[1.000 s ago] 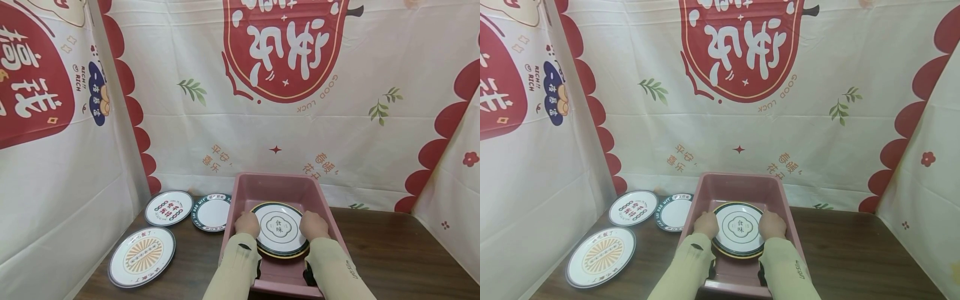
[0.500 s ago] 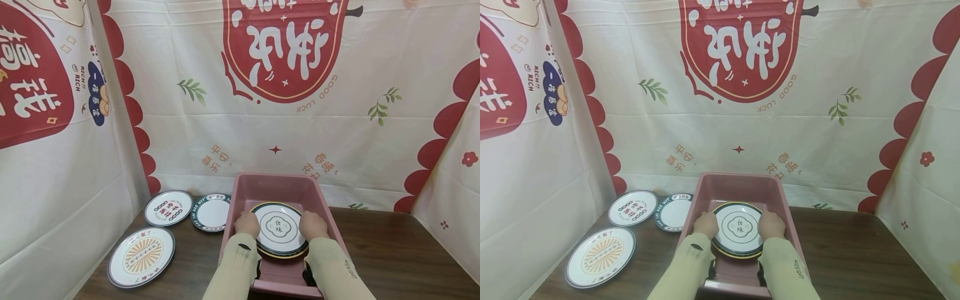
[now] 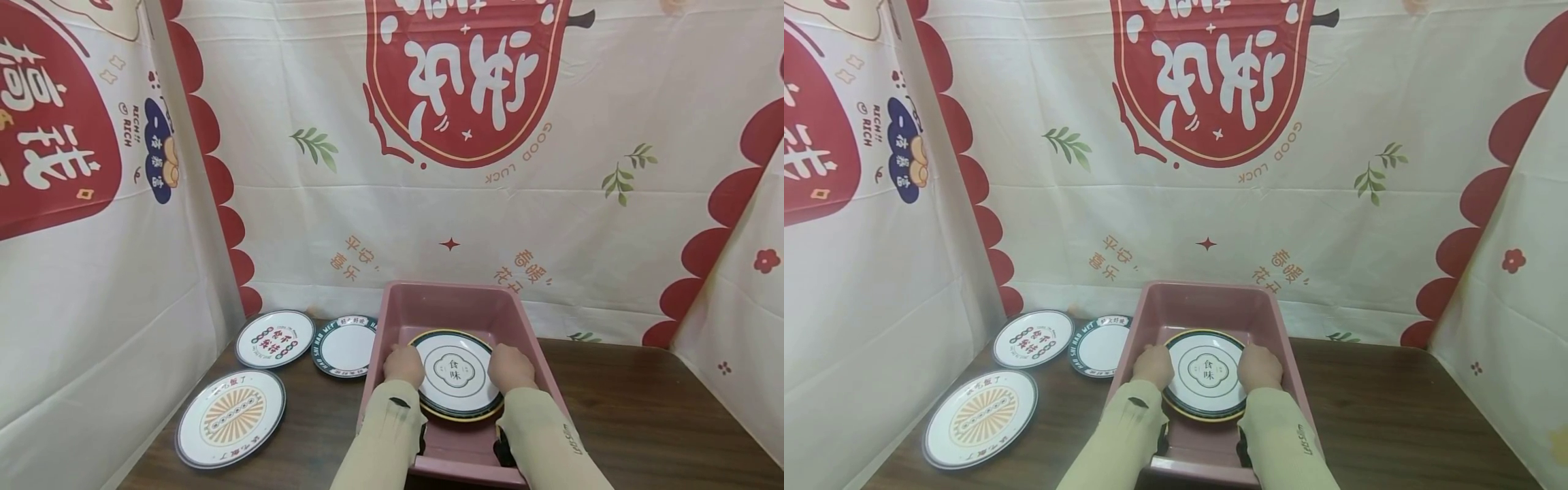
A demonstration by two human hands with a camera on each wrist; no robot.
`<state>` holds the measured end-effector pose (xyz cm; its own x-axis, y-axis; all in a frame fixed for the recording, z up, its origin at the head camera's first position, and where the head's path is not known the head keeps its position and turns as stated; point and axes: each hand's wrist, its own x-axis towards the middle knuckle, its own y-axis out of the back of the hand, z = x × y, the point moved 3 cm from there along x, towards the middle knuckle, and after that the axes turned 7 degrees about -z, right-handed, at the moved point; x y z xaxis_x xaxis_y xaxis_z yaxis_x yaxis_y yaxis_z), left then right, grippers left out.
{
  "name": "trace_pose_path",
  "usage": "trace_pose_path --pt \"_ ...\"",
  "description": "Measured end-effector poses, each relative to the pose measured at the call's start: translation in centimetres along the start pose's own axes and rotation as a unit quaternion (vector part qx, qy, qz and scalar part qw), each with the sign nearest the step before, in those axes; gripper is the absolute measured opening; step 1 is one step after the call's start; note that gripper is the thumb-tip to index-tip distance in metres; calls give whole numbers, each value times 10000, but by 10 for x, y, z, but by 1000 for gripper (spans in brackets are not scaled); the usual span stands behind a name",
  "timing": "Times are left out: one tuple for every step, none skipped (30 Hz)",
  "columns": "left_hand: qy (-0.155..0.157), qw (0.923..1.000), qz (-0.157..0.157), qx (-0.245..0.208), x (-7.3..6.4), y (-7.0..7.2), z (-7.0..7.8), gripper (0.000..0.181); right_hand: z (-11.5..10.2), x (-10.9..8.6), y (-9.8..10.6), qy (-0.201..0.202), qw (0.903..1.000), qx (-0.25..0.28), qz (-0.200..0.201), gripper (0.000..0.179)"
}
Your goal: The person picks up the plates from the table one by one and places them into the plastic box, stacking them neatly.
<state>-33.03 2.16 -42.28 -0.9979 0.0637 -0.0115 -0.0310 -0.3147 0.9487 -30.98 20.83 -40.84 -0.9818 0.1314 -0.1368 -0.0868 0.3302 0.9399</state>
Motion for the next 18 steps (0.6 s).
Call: trace_pose_path --pt "-8 10000 17 -21 0 0 0 18 0 0 0 -1 10000 20 14 15" --pt "-21 10000 23 -45 0 1 1 18 0 -1 2 -6 10000 48 39 15" --pt "-31 10000 28 -66 -1 2 2 18 1 -2 3 -11 10000 60 66 15" --pt "-43 9999 31 -96 0 2 3 18 1 -3 4 -20 9999 71 82 15" --pt "-59 9999 48 -132 0 3 4 18 2 -3 5 -33 9999 87 94 15" --pt "-70 9998 59 -152 0 3 5 17 2 -4 7 -61 9999 117 103 15" --pt "-97 9997 95 -184 0 4 6 17 2 -4 8 -86 9998 145 122 15" --pt "-130 9995 156 -247 1 5 7 16 1 -5 10 -110 9997 145 153 14" --pt "-161 9992 232 -290 1 6 7 15 0 -5 12 -121 9996 158 182 14" --pt "-177 9988 303 -331 1 8 8 14 -2 -5 14 -118 9995 178 217 14" --pt "-181 9985 364 -354 2 9 9 13 -5 -5 17 -92 9994 193 263 13" --pt "-196 9982 431 -373 1 10 10 12 -8 -6 21 -53 9993 200 311 14" --pt "-213 9977 479 -427 1 13 11 12 -10 -6 25 8 9992 174 365 14" --pt "-229 9974 489 -474 -1 16 11 11 -12 -7 30 110 9988 158 442 15" --pt "-235 9974 444 -517 -2 20 12 11 -14 -8 35 245 9982 145 527 16" --pt "-276 9970 406 -591 -3 27 13 11 -14 -10 42 354 9975 130 591 16" --pt "-375 9961 396 -699 -3 36 12 11 -14 -12 51 515 9964 70 673 15" --pt "-473 9943 361 -881 -3 47 10 11 -13 -14 61 654 9952 36 732 13"
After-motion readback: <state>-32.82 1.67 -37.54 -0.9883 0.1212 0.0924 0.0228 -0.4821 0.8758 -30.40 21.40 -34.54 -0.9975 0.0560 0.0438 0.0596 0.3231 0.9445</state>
